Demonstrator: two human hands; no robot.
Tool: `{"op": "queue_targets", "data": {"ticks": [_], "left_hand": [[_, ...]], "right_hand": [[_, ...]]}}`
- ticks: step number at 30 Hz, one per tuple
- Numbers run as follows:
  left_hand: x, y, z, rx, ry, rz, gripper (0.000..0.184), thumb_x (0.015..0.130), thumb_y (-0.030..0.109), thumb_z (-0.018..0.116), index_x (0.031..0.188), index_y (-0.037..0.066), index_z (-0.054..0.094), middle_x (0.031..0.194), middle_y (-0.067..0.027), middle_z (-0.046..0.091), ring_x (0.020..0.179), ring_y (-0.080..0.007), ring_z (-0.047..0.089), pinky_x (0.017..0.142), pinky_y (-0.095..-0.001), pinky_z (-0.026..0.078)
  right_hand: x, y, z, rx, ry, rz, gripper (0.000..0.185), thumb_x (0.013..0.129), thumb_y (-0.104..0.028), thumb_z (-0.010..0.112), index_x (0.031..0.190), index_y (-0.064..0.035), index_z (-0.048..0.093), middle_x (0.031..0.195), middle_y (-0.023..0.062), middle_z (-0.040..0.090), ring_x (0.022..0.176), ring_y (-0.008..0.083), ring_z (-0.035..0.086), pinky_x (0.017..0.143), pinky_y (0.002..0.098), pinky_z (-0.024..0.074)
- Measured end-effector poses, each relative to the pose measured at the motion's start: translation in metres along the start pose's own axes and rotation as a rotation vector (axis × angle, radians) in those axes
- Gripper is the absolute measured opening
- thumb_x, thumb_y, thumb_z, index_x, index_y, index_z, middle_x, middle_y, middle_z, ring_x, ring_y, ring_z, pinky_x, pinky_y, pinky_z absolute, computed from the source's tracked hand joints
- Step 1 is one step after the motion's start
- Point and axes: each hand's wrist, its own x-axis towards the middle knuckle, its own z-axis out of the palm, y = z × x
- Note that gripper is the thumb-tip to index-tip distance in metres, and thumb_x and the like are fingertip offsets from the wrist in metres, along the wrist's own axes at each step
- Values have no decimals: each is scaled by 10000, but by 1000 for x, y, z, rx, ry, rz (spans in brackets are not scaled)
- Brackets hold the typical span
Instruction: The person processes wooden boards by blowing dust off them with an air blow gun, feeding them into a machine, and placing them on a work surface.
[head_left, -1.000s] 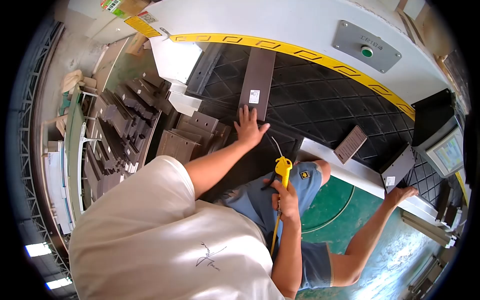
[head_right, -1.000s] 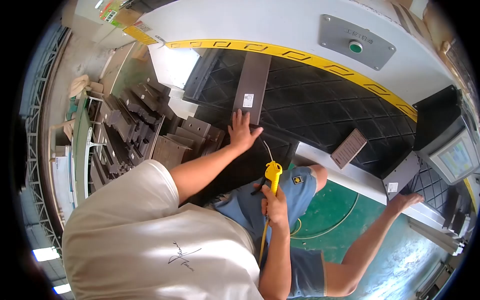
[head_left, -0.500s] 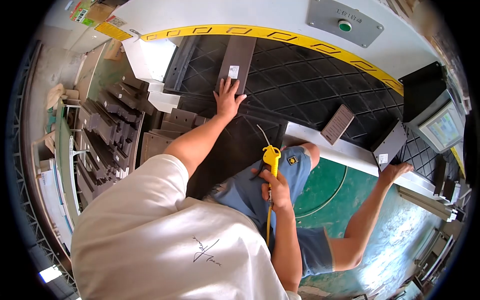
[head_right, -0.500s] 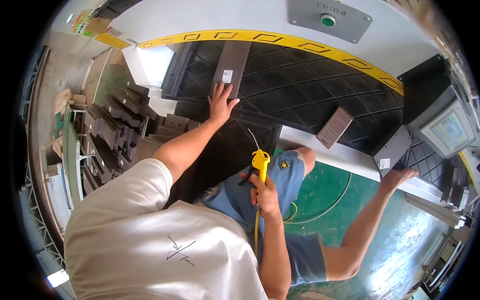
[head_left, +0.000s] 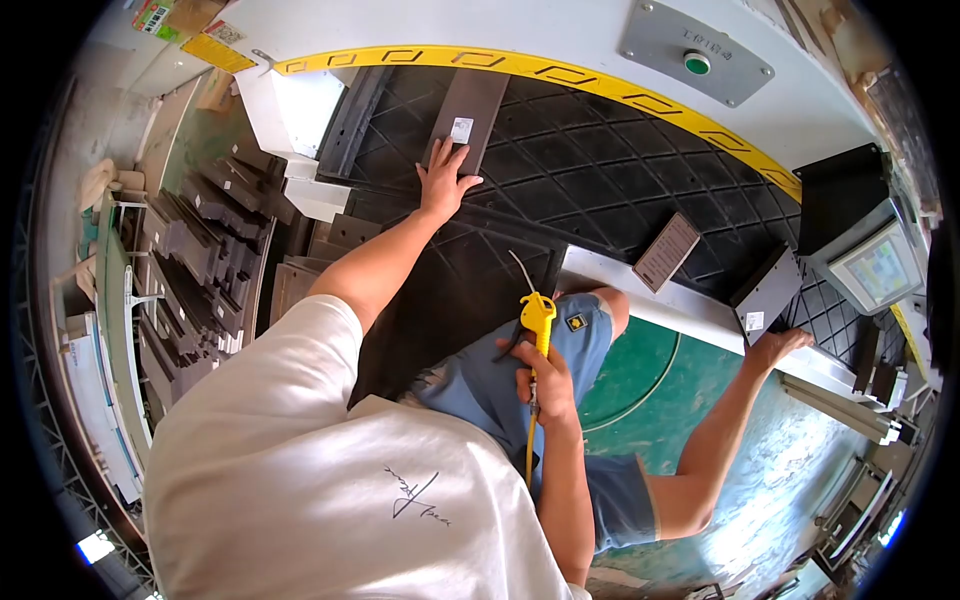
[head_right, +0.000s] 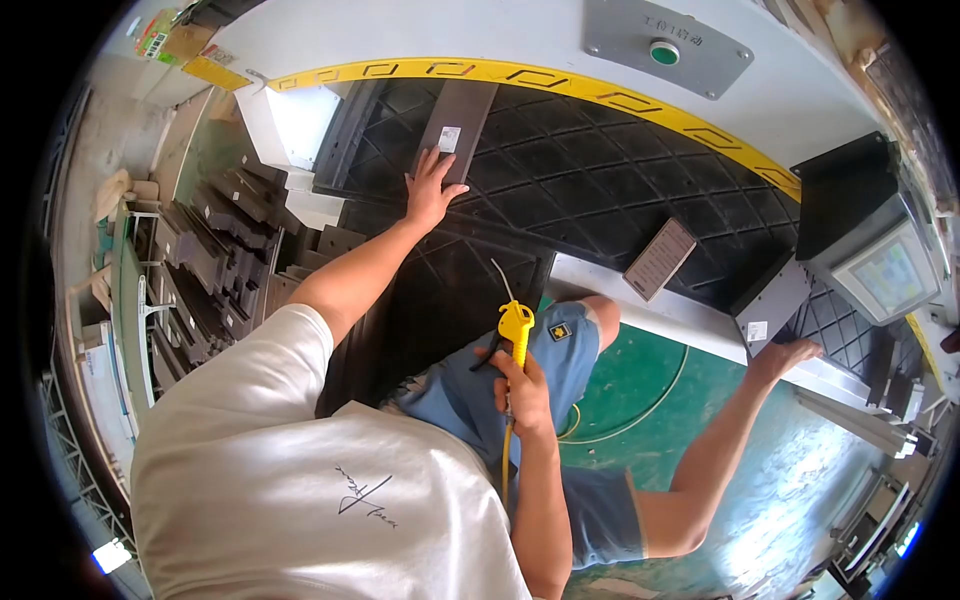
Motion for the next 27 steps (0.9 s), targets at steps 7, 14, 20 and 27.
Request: {"op": "queue_targets", "data": {"ticks": [7, 14, 20, 27], "left_hand": [[0, -1, 1, -24, 9, 20, 695, 923, 431, 778, 1525, 169, 550, 1737, -115, 277, 1619, -354, 203, 1147, -845, 196], [0, -3, 2, -25, 20, 41, 680, 912, 408, 793, 1505, 164, 568, 1724, -111, 292, 1616, -347, 208, 1137, -845, 217], [0, 3, -2, -25, 5, 13, 665, 906, 388, 802, 1494, 170, 581, 1725, -90, 293, 1621, -317, 206, 1135, -848, 220], [1, 3, -2, -9, -22, -7, 678, 894, 375, 817, 1496, 174, 577, 1725, -94, 286, 1624, -315, 200, 1133, -853, 223]], "right_hand": [[-16, -31, 5, 32, -14, -181, 548, 1015, -179, 589, 1485, 60, 439, 1250, 222, 725, 482, 104, 469, 461, 245, 378], [-35, -93, 21, 54, -12, -395, 419, 1016, -157, 545, 1349, 97, 535, 1222, 233, 723, 468, 112, 476, 480, 244, 395], [-44, -133, 40, -43, 67, -593, 369, 1006, -151, 587, 1290, 82, 557, 1144, 217, 746, 466, 103, 486, 485, 252, 428], [-51, -176, 54, -119, 272, -783, 483, 996, -59, 493, 1457, 63, 419, 1306, 241, 705, 481, 28, 459, 441, 183, 390]]}}
